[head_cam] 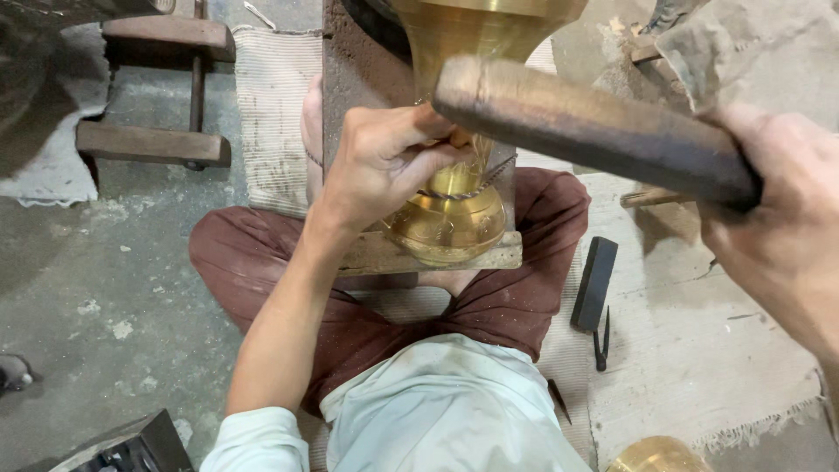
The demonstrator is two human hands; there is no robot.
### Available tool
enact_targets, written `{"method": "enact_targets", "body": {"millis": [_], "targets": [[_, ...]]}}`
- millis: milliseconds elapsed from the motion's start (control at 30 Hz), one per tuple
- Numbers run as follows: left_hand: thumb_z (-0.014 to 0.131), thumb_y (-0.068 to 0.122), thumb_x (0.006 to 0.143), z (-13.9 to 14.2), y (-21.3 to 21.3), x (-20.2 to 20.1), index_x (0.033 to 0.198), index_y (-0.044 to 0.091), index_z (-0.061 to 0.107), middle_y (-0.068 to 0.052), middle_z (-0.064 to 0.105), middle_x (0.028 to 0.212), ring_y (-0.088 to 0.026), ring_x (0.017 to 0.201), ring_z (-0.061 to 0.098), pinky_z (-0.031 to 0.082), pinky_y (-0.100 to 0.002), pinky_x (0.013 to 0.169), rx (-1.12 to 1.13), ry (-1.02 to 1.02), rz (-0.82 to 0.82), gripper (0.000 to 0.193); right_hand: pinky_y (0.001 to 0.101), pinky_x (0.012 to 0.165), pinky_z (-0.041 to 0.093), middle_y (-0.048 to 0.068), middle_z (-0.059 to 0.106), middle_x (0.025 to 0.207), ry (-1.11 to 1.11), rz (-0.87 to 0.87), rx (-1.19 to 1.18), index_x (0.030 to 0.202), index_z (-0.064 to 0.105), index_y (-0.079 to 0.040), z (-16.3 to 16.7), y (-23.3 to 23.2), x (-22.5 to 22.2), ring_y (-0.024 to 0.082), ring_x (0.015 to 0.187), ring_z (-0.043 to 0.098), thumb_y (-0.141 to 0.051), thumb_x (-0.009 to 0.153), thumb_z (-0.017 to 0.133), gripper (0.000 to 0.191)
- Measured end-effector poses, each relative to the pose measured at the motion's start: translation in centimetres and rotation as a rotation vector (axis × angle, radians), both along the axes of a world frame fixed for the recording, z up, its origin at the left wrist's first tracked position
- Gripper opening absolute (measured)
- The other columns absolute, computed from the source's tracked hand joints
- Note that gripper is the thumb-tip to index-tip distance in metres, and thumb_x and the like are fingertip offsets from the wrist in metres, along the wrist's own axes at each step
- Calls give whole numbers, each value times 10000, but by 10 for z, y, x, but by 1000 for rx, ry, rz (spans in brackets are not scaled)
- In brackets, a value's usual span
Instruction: The person sits cross-legged on a mat and uses a chisel and hammer to engrave decorative patterns onto a brass vessel. They repeatedly tap the chisel against the vessel's surface to create fine lines and motifs.
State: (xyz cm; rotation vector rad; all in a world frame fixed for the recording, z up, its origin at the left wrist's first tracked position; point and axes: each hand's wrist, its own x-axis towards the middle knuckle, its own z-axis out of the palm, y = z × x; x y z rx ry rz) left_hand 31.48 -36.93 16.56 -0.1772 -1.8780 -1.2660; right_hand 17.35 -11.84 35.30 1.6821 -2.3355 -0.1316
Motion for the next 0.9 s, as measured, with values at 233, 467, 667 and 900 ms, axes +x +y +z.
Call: {"method": "enact_targets", "body": {"millis": [233,467,667,900], "targets": [[764,-101,1003,-30,26,-1,1341,-17,612,-138,778,1006,-120,871,770,649,-211,746,459,170,50,380,401,702,539,192,657,904,-57,192,87,1260,609,80,30,-54,-10,308,766,658,137,812,721,465],[765,-81,975,-32,38,0,1358,-35,523,-146,773,990,-98,828,747,605,-183,710,557,154,164,455,406,688,559,216,698,971,-71,110,185,1309,626,21,36,-78,-13,292,747,692,171,836,646,497],[750,-96,1014,-36,37,1,1309,-42,573,-170,748,1036,-132,929,752,635,-216,798,615,215,54,348,400,690,571,238,700,998,-106,86,132,1345,610,29,18,-58,-51,313,758,699,111,932,656,424],[734,-108,1030,-38,32,3,1265,-70,642,-194,761,1071,-168,993,755,646,-267,923,544,174,-1,255,357,787,584,196,682,1029,-334,51,-55,1318,581,39,-11,-46,-73,281,931,703,90,906,645,419]]}}
